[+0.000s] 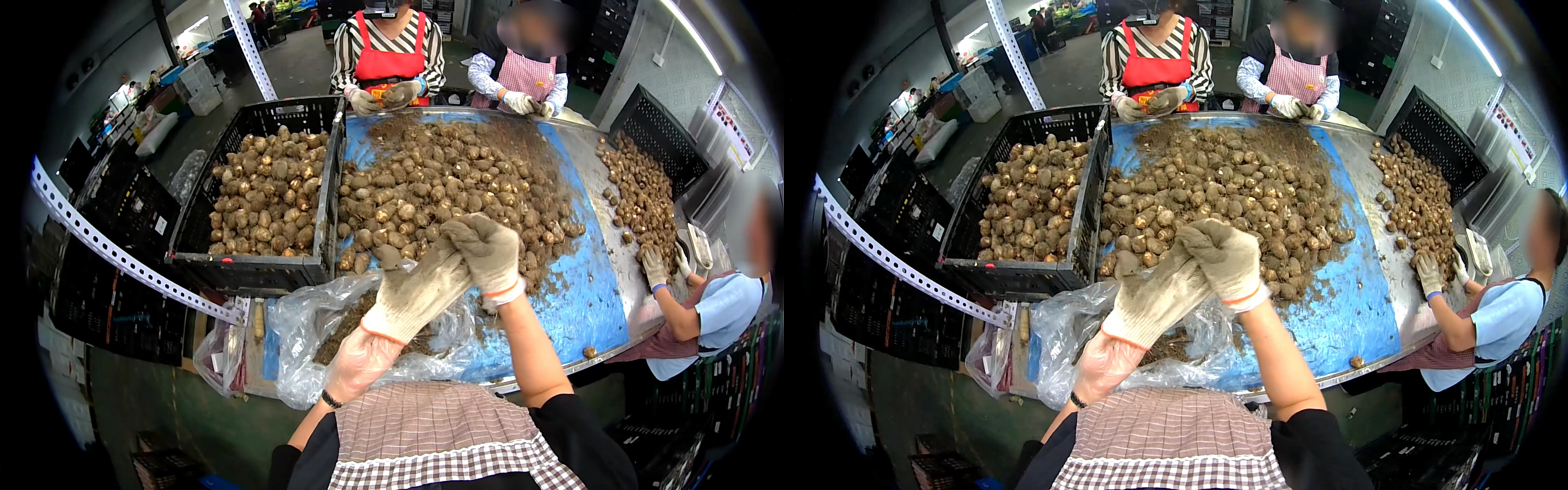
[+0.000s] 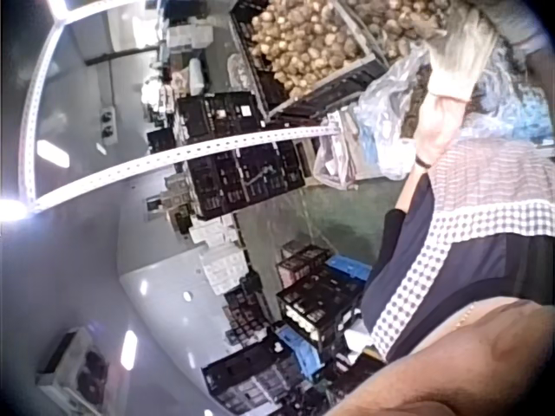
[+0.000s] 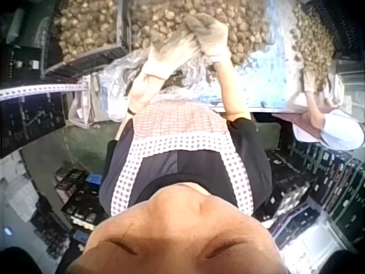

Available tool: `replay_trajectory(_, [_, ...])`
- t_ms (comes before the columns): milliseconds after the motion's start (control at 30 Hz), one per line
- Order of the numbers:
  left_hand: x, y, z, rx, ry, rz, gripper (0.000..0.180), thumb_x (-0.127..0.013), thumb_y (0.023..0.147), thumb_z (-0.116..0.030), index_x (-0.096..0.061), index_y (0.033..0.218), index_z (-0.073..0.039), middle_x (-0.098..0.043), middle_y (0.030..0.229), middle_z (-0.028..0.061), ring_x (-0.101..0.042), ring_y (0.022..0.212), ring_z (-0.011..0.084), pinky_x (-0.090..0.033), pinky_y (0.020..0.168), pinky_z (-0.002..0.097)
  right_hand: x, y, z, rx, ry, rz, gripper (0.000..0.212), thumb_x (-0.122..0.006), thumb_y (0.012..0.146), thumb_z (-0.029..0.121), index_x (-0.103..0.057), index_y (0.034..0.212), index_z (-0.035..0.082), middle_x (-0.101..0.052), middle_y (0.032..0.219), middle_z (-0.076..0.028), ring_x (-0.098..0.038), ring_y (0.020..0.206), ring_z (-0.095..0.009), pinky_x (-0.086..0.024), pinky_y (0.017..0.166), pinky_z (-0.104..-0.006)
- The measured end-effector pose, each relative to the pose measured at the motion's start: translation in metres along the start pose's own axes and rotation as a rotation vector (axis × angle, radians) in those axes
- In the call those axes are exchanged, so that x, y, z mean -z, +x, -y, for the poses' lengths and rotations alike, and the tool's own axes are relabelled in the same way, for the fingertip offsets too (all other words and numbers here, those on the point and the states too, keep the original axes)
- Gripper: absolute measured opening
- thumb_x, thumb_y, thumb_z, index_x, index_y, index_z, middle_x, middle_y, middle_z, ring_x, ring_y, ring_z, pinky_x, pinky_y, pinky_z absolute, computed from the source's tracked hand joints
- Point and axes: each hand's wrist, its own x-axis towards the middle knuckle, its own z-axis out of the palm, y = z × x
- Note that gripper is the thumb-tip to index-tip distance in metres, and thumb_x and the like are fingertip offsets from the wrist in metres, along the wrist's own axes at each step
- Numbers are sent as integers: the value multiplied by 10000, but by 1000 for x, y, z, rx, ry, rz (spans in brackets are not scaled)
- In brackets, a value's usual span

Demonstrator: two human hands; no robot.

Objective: The person picks up taro roots from a pile on a table, removes dirt and sprouts by hand, and places the cleaned roots into a plastic bag or a separate group on the table.

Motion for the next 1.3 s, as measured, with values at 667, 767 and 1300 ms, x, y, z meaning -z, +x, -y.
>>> replay_trajectory(667, [-37,34,3,-304,179,64,614,-652,896,-166,-369,1407,23,-420,1451,171,-393,1357,290,-293,1164,450,8,3,27,-33,129,324,230,-672,871,208,-710,965,1,-700,815,-116,-643,704,-116,-522,665,-274])
replay_trajectory(767, [-53,31,0,-259,214,29,614,-655,891,-162,-371,1402,27,-422,1447,174,-397,1352,295,-310,1153,472,9,5,24,-63,-1,411,224,-671,881,205,-705,1004,21,-699,796,-73,-619,655,-115,-517,618,-276])
replay_trajectory(1300, [-46,27,-3,-169,334,53,431,-587,960,-180,-470,1317,32,-567,1285,133,-569,1183,211,-472,1027,334,-5,-10,33,-94,225,410,200,-661,874,107,-714,1029,-8,-713,872,-83,-630,785,-80,-521,720,-249])
